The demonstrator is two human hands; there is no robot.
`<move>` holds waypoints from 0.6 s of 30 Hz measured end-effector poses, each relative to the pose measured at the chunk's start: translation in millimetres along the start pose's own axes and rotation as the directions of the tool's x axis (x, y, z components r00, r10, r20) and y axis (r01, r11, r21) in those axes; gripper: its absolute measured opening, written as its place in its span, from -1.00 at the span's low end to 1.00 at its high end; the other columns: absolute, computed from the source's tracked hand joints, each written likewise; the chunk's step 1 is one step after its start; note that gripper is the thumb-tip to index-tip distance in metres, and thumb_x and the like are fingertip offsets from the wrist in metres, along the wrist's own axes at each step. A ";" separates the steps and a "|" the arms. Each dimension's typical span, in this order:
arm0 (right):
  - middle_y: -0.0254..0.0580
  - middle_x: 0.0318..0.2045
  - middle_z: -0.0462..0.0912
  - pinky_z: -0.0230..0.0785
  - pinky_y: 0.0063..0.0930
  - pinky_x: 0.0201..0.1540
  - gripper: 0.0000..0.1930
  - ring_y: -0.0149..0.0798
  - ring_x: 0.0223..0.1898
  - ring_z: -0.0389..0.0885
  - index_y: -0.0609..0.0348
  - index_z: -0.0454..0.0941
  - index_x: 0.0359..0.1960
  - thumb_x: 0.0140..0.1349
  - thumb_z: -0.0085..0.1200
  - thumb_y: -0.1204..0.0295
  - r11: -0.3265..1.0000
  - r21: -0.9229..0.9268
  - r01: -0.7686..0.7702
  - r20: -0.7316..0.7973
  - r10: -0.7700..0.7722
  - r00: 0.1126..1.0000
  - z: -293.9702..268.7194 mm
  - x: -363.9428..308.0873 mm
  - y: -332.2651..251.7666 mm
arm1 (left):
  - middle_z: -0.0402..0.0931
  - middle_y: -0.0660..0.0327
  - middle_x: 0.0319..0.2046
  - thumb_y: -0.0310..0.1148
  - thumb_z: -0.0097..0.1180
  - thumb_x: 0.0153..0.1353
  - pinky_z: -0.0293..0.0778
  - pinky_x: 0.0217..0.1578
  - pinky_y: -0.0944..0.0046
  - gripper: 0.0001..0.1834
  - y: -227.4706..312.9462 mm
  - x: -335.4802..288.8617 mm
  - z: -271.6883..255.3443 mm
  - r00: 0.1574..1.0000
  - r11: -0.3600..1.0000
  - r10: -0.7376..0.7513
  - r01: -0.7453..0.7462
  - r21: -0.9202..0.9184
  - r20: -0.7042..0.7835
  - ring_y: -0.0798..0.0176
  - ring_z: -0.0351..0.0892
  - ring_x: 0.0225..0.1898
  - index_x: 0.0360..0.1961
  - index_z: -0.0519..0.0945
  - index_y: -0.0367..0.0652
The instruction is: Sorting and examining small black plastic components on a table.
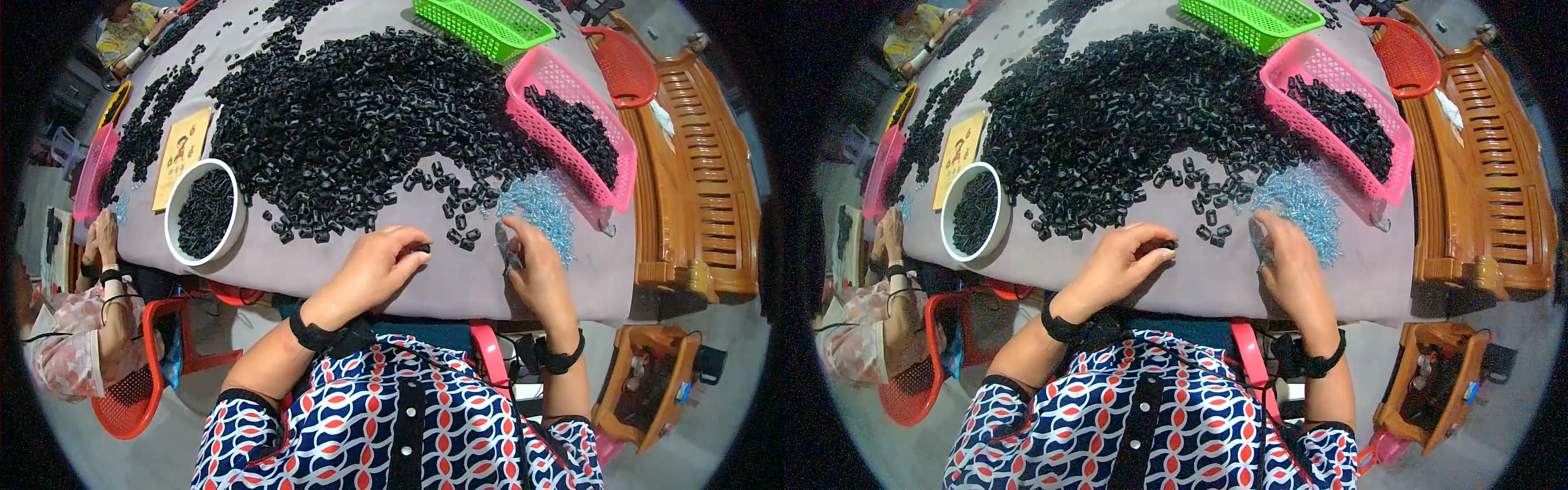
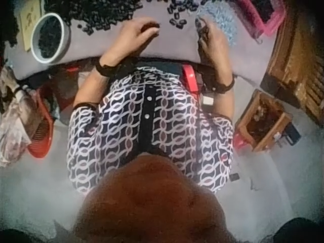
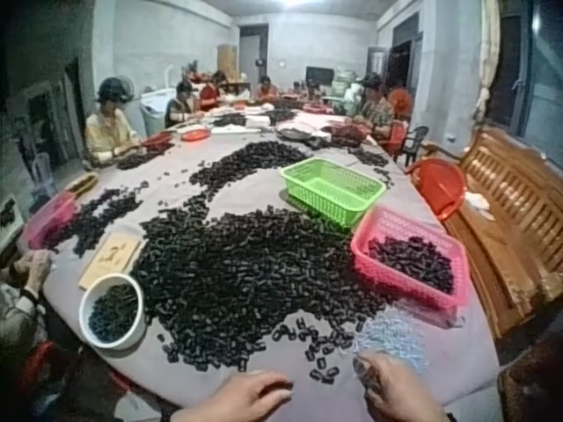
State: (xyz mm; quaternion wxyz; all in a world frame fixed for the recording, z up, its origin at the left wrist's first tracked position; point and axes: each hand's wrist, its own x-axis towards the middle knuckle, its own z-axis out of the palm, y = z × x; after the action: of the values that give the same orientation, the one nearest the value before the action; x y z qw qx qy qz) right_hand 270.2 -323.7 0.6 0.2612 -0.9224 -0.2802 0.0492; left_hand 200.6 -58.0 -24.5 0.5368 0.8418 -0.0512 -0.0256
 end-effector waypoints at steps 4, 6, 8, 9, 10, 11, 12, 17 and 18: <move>0.02 -0.16 0.53 0.40 -0.14 -0.01 -0.23 0.03 -0.16 0.54 0.13 0.35 0.19 -0.22 0.14 0.79 0.997 0.076 -0.021 0.002 0.021 1.000 1.7 0.8 1.9 | 0.59 0.16 -0.34 -0.39 0.17 0.25 0.50 -0.33 0.35 -0.76 0.5 -1.0 2.2 1.000 1.000 0.026 -0.026 -0.015 -0.003 0.36 0.57 -0.40 -0.12 0.61 -0.28; -0.03 -0.21 0.53 0.41 -0.21 -0.03 -0.20 -0.02 -0.18 0.54 0.11 0.36 0.21 -0.23 0.13 0.80 0.998 0.064 0.000 -0.029 0.002 1.000 3.3 -1.4 5.0 | 0.59 0.16 -0.35 -0.38 0.17 0.25 0.49 -0.33 0.35 -0.76 1.5 -0.5 3.5 1.000 0.999 0.013 -0.012 -0.038 0.016 0.36 0.56 -0.40 -0.11 0.62 -0.28; -0.08 -0.26 0.52 0.43 -0.27 -0.06 -0.18 -0.07 -0.20 0.54 0.08 0.36 0.23 -0.23 0.12 0.82 0.998 0.055 0.019 -0.062 -0.015 0.998 3.2 -1.9 4.7 | 0.59 0.17 -0.35 -0.38 0.17 0.25 0.49 -0.33 0.34 -0.76 2.1 -0.4 3.4 0.999 0.998 0.000 0.002 -0.058 0.038 0.37 0.56 -0.40 -0.11 0.62 -0.28; -0.04 -0.21 0.53 0.41 -0.22 -0.02 -0.19 -0.02 -0.17 0.54 0.10 0.35 0.22 -0.23 0.12 0.81 0.998 0.059 0.016 -0.042 -0.014 0.999 1.6 -0.6 2.6 | 0.59 0.17 -0.35 -0.39 0.18 0.25 0.49 -0.33 0.35 -0.76 2.0 -0.4 3.2 0.999 0.998 0.000 0.002 -0.058 0.033 0.37 0.56 -0.40 -0.11 0.62 -0.28; 0.00 -0.17 0.53 0.40 -0.16 0.02 -0.21 0.03 -0.13 0.54 0.12 0.34 0.21 -0.22 0.13 0.79 0.998 0.061 0.012 -0.023 -0.011 1.000 0.3 0.0 1.9 | 0.59 0.17 -0.35 -0.39 0.18 0.24 0.49 -0.33 0.36 -0.76 1.6 0.0 4.0 1.000 0.998 0.003 -0.001 -0.059 0.030 0.38 0.55 -0.40 -0.11 0.62 -0.28; 0.00 -0.17 0.53 0.40 -0.16 0.02 -0.21 0.03 -0.13 0.54 0.12 0.34 0.21 -0.22 0.13 0.79 0.998 0.060 0.008 -0.026 -0.007 1.000 0.7 0.9 2.6 | 0.59 0.17 -0.35 -0.39 0.18 0.24 0.49 -0.33 0.36 -0.76 -0.4 -0.4 5.1 0.999 0.998 0.006 -0.004 -0.059 0.035 0.38 0.55 -0.40 -0.11 0.62 -0.28; 0.00 -0.17 0.53 0.40 -0.18 0.02 -0.21 0.02 -0.13 0.54 0.11 0.35 0.21 -0.22 0.13 0.79 0.997 0.076 0.001 -0.013 0.000 1.000 1.8 2.1 3.7 | 0.59 0.18 -0.35 -0.39 0.18 0.24 0.48 -0.33 0.37 -0.77 -3.8 -1.4 6.5 1.000 0.996 -0.002 0.005 -0.092 0.029 0.39 0.55 -0.39 -0.11 0.63 -0.27; 0.00 -0.18 0.54 0.41 -0.22 0.02 -0.19 0.01 -0.14 0.55 0.07 0.35 0.23 -0.22 0.11 0.79 0.979 0.170 -0.114 0.040 0.109 0.993 -0.2 0.6 4.7 | 0.60 0.19 -0.34 -0.41 0.17 0.25 0.48 -0.33 0.40 -0.78 5.7 -1.7 2.8 0.997 0.994 -0.048 0.053 -0.096 0.060 0.40 0.56 -0.38 -0.12 0.63 -0.28; -0.04 -0.23 0.54 0.43 -0.28 -0.02 -0.20 -0.04 -0.19 0.56 0.05 0.35 0.24 -0.20 0.10 0.77 0.978 0.179 -0.112 0.010 0.112 0.994 -0.2 -1.5 7.0 | 0.60 0.20 -0.33 -0.41 0.17 0.25 0.49 -0.33 0.40 -0.77 5.4 -0.9 4.5 0.997 0.991 -0.041 0.049 -0.123 0.069 0.41 0.56 -0.38 -0.11 0.63 -0.29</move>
State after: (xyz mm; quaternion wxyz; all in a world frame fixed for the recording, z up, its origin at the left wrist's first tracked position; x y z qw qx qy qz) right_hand 272.4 -329.6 -2.9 0.3398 -0.9096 -0.2221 0.0886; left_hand 198.9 -64.1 -21.5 0.5855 0.8063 -0.0482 -0.0688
